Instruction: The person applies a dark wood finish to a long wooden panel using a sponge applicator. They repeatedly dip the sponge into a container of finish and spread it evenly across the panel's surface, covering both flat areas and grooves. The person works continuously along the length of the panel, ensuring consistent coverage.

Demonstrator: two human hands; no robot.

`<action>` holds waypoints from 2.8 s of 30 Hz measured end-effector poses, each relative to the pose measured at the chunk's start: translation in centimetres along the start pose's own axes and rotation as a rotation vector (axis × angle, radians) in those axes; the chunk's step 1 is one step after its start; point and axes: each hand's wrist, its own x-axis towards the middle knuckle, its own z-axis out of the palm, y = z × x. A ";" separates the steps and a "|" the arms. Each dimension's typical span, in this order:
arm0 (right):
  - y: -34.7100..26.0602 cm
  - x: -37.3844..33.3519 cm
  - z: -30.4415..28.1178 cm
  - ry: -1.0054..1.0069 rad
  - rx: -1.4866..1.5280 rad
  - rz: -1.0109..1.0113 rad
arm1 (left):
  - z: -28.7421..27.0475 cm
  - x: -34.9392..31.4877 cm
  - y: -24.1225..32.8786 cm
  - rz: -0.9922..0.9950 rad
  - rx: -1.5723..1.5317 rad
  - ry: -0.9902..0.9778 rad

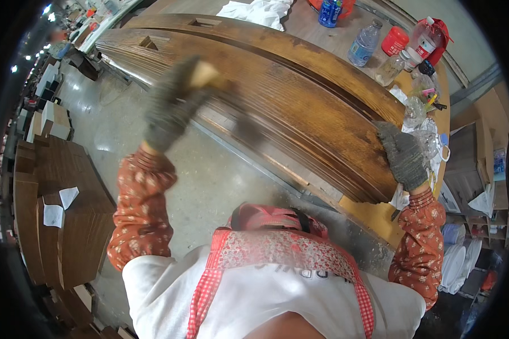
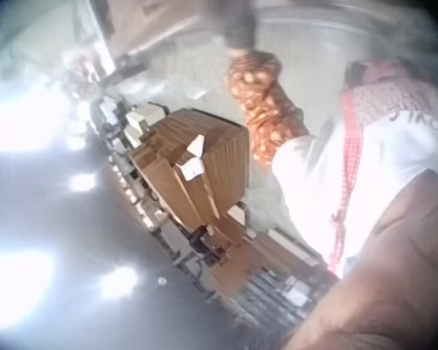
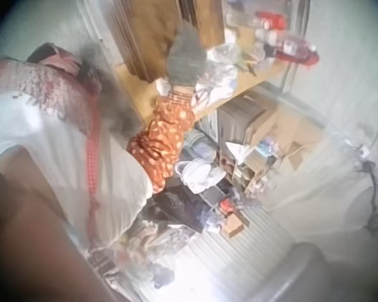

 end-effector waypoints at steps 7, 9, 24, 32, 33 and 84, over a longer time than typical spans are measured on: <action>-1.9 0.9 -0.4 -0.023 0.029 0.181 | -1.4 1.8 -2.2 -0.078 0.399 -0.189; -2.1 1.1 -0.8 -0.026 0.070 0.177 | -6.4 2.2 -6.5 -0.215 0.476 -0.057; -13.1 14.0 3.8 -0.054 -0.168 -0.063 | 0.1 2.5 -1.0 0.022 0.469 -0.236; -12.8 13.8 3.9 -0.112 -0.153 -0.111 | -14.9 5.0 -14.4 -0.358 0.825 0.050; -12.8 13.9 4.0 -0.105 -0.157 -0.132 | -15.8 5.6 -14.3 -0.422 0.962 0.065; -36.7 47.5 20.6 0.126 -0.183 -0.082 | -31.7 11.0 -28.3 0.164 0.348 -0.350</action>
